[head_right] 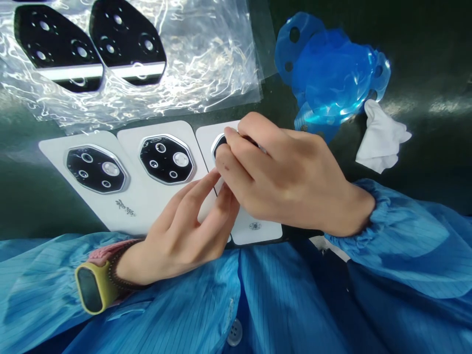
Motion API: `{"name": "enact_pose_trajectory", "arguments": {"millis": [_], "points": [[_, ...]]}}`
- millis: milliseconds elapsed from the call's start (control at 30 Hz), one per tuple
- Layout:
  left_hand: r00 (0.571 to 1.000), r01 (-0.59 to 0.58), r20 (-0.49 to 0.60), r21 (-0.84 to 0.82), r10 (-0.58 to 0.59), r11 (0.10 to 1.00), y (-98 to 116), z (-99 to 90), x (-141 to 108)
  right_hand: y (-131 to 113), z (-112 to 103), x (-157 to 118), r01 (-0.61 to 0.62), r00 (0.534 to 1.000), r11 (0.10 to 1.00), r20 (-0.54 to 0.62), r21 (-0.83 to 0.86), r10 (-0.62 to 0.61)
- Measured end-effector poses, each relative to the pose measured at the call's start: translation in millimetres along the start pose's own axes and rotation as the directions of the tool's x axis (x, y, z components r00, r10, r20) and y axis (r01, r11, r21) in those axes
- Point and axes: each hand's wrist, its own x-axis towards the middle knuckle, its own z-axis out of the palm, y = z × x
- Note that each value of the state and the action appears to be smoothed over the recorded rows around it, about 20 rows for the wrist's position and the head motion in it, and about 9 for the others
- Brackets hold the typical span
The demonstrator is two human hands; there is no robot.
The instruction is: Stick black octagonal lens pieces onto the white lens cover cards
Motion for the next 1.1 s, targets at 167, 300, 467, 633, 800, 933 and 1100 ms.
{"name": "enact_pose_trajectory", "arguments": {"millis": [167,300,467,633,800,933,1100], "points": [[1.000,-0.015,-0.002,-0.003,0.015,1.000,-2.3,0.0,0.6,1.3,-5.0,7.2,0.073,0.997,0.988,0.022,-0.139,-0.071],[1.000,-0.028,0.000,-0.031,0.028,0.999,-2.4,-1.5,0.7,2.9,-14.8,17.9,0.167,0.982,0.958,0.128,-0.233,-0.140],[1.000,-0.006,-0.021,-0.098,0.004,0.995,-1.9,-3.3,4.8,1.5,-16.2,22.1,0.152,0.959,0.979,0.261,-0.133,-0.114],[0.999,-0.017,-0.036,-0.096,0.014,0.995,-2.3,-5.8,12.0,-0.1,-20.3,26.7,0.147,0.895,0.985,0.436,-0.087,-0.095],[0.999,-0.023,-0.031,-0.071,0.021,0.997,-2.0,-7.8,16.3,-2.2,-27.3,29.2,0.186,0.893,0.976,0.434,-0.117,-0.118],[0.999,-0.029,-0.025,-0.067,0.027,0.997,-2.7,-8.3,17.1,-1.4,-25.2,26.2,0.161,0.892,0.983,0.441,-0.094,-0.104],[0.999,-0.048,0.001,-0.078,0.048,0.996,-4.2,-7.9,11.8,3.0,-18.1,13.3,-0.013,0.981,1.000,0.192,-0.001,0.013]]}}
